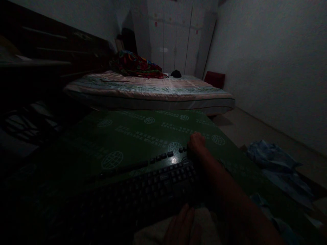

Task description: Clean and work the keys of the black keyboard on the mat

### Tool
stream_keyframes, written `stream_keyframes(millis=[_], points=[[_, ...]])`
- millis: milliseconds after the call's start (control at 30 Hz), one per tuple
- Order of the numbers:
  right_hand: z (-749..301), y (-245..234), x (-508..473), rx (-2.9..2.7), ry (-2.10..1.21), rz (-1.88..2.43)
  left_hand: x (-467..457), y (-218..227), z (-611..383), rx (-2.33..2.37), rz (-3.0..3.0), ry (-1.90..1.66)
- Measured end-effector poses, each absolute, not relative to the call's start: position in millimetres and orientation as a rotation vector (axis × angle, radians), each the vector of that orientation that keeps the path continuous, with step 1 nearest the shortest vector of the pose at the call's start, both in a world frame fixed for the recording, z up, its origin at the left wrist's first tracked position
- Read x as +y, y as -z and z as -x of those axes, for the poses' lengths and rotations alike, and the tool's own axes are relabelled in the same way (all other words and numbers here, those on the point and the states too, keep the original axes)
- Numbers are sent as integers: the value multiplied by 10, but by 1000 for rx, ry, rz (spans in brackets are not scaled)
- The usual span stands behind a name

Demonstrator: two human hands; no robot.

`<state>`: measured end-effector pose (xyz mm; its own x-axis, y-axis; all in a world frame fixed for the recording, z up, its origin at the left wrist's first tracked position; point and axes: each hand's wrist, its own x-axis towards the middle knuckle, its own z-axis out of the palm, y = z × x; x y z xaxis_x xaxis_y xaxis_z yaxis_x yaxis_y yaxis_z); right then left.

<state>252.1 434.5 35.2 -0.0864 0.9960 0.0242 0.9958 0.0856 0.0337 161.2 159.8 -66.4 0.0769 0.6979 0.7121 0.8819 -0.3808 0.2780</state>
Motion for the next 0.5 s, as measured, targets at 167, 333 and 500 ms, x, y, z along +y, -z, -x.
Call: stream_keyframes(millis=[167, 333, 500], points=[[-2521, -307, 4404, 2270, -33, -2171, 1625, 674, -1652, -1578, 2050, 1281], [-2489, -284, 4453, 2222, 0, -2227, 1599, 619, -1605, -1613, 2139, 1212], [-2436, -276, 4505, 2231, 34, -2226, 1593, 578, -1572, -1538, 2156, 1120]])
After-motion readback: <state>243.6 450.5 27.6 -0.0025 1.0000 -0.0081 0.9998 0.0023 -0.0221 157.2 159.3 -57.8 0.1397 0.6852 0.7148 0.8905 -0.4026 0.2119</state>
